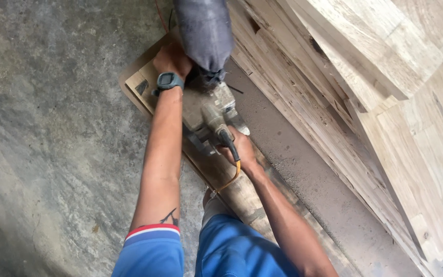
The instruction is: Using a belt sander to smooth the surface of a wooden plank in a workshop environment.
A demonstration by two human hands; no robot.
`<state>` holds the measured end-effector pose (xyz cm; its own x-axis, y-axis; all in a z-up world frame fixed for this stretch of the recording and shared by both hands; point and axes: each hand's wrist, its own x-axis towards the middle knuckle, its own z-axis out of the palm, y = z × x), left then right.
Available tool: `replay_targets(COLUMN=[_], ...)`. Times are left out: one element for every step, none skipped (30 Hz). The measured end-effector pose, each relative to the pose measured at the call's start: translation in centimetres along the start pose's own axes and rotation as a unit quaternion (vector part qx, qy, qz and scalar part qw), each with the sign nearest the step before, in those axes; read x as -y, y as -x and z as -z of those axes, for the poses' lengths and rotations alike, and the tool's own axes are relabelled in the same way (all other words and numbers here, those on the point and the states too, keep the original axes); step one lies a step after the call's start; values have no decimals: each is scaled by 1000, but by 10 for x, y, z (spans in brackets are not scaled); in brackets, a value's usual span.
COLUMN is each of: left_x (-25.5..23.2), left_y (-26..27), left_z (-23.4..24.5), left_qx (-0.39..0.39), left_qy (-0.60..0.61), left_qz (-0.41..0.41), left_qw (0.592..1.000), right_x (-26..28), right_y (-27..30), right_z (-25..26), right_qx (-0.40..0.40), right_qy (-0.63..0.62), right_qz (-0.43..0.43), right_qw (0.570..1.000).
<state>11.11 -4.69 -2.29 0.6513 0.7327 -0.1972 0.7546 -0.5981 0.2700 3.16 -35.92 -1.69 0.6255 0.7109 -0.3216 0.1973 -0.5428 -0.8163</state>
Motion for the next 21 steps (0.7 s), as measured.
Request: replay_targets(left_x=[5, 10, 16, 20, 24, 28, 25, 24, 22, 24, 26, 27, 32, 38, 44, 52, 59, 69, 79, 91, 102], left_y=[2, 3, 4, 9, 13, 16, 20, 23, 27, 26, 25, 24, 27, 31, 35, 38, 40, 42, 31, 20, 9], left_z=[-2, -3, -4, 0, 5, 10, 22, 34, 46, 47, 48, 48, 50, 51, 52, 53, 55, 58, 50, 42, 34], left_qx=[0, -4, -8, -7, 7, 20, 19, 35, 51, 50, 35, 22, 22, 18, 14, 15, 8, 0, 0, -8, -15], left_qy=[0, -18, -36, -35, -32, -29, -28, -38, -48, -47, -48, -48, -48, -40, -31, -31, -18, -6, -6, -22, -39], left_qz=[-2, 3, 9, 6, 8, 10, 7, 31, 55, 53, 77, 101, 98, 93, 89, 88, 83, 79, 79, 72, 65], left_qw=[1000, 1000, 999, 999, 999, 999, 999, 998, 996, 996, 995, 994, 994, 995, 995, 996, 996, 997, 997, 997, 997], right_x=[-1, -1, 0, 3, 6, 9, -5, -20, -34, -33, -33, -32, -30, -27, -25, -22, -19, -14, -4, 6, 16], right_y=[1, 2, 2, 4, 6, 6, 3, 0, -4, -5, -7, -9, -9, -8, -7, -9, -11, -14, -14, -13, -13], right_z=[-4, -8, -11, -14, -16, -19, -30, -41, -52, -57, -62, -68, -74, -80, -86, -88, -89, -92, -89, -87, -86], right_qx=[-2, 9, 20, 17, 32, 47, 44, 18, -8, -10, -7, -3, -6, -2, 1, 1, 5, 9, 9, 11, 13], right_qy=[0, -21, -42, -42, -86, -129, -129, -97, -63, -63, -49, -35, -35, -35, -35, -34, -28, -23, -22, -22, -21], right_qz=[-1, -21, -42, -42, -83, -121, -120, -71, -21, -21, -11, -2, -2, 2, 5, 4, 7, 10, 10, 12, 14], right_qw=[1000, 1000, 998, 998, 992, 983, 983, 993, 998, 998, 999, 999, 999, 999, 999, 999, 1000, 1000, 1000, 1000, 1000])
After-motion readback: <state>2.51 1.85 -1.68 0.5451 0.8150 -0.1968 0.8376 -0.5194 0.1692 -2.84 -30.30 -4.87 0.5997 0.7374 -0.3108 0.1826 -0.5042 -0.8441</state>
